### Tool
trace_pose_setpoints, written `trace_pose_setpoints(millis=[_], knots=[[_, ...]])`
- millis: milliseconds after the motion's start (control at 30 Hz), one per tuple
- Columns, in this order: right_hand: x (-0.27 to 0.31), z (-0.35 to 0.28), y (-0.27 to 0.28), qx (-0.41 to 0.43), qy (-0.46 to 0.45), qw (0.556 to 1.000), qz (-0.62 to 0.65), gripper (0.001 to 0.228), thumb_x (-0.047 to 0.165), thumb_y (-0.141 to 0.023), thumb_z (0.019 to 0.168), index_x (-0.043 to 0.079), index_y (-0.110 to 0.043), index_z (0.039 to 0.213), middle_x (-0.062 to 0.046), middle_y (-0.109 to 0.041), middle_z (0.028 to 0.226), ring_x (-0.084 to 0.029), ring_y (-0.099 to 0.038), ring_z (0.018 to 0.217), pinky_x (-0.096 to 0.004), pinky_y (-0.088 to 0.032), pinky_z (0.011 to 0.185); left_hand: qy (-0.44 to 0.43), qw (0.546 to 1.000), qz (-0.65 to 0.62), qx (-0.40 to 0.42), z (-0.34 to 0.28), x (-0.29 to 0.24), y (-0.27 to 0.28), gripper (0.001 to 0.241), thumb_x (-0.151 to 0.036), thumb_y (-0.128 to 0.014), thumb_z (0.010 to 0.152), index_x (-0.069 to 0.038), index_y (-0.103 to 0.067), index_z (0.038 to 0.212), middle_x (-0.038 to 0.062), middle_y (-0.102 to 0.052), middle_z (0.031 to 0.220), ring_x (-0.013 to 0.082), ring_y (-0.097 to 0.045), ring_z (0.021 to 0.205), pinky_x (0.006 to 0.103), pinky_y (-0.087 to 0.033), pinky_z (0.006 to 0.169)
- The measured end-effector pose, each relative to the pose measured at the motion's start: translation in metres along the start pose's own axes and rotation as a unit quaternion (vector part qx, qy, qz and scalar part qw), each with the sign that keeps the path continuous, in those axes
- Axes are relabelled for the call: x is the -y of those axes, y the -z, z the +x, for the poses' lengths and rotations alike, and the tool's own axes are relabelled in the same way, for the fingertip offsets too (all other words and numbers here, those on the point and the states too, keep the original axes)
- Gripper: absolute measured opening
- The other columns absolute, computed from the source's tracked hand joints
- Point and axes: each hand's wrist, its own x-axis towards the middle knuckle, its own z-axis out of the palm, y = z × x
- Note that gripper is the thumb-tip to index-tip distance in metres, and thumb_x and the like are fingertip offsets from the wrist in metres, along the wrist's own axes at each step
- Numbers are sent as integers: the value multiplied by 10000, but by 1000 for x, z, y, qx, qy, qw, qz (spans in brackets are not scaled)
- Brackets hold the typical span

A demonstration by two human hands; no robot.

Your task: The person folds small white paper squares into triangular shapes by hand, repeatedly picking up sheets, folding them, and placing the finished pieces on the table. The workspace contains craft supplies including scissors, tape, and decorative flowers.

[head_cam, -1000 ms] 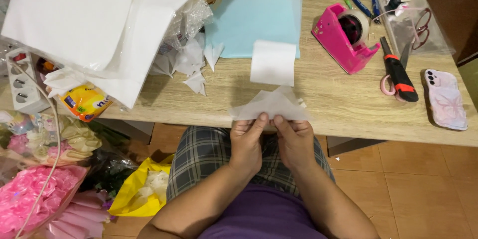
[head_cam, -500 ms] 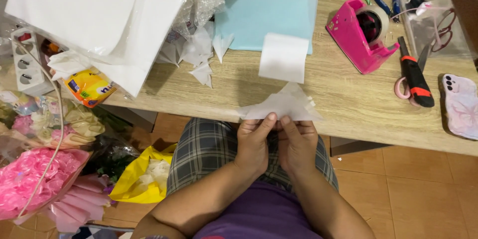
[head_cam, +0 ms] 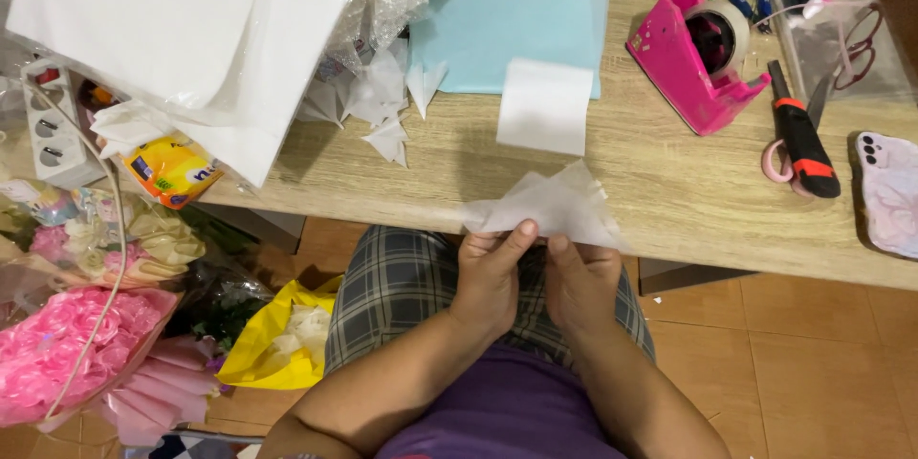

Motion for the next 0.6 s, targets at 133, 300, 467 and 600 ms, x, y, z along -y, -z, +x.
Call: trace_pose_setpoints(millis=[133,300,467,600], knots=[[-2,5,9,35,28,999,-15,519,3,-743,890,3,-585,1384,-156,-673,1341,-240,-607,1264,-435,-528,1065,0,1000,6,14,0,-1,4,274,-82,-805,873,-18,-750,1134,73,-772,1046,110,-688,924,316,-556,879],[23,12,-10,67,-51,994,63,631,156,-805,862,44,-523,1415,-80,-629,1278,-183,-623,1175,-390,-509,1086,-5,999,19,31,-4,5,3,333,-52,-809,858,-16,-733,1180,89,-761,1120,140,-683,1031,359,-545,954],[17,24,10,63,-115,983,129,544,218,-709,915,16,-526,1385,-135,-613,1196,-246,-648,1073,-431,-547,997,0,999,15,48,-12,5,5,337,-54,-798,876,-24,-728,1204,79,-756,1156,135,-668,1076,362,-534,980],[12,29,20,90,-122,977,150,546,193,-631,931,14,-524,1436,-192,-607,1311,-332,-637,1187,-509,-497,1102,-5,999,14,34,-5,10,13,348,-59,-774,900,-27,-712,1240,78,-751,1186,137,-665,1103,360,-523,1005]])
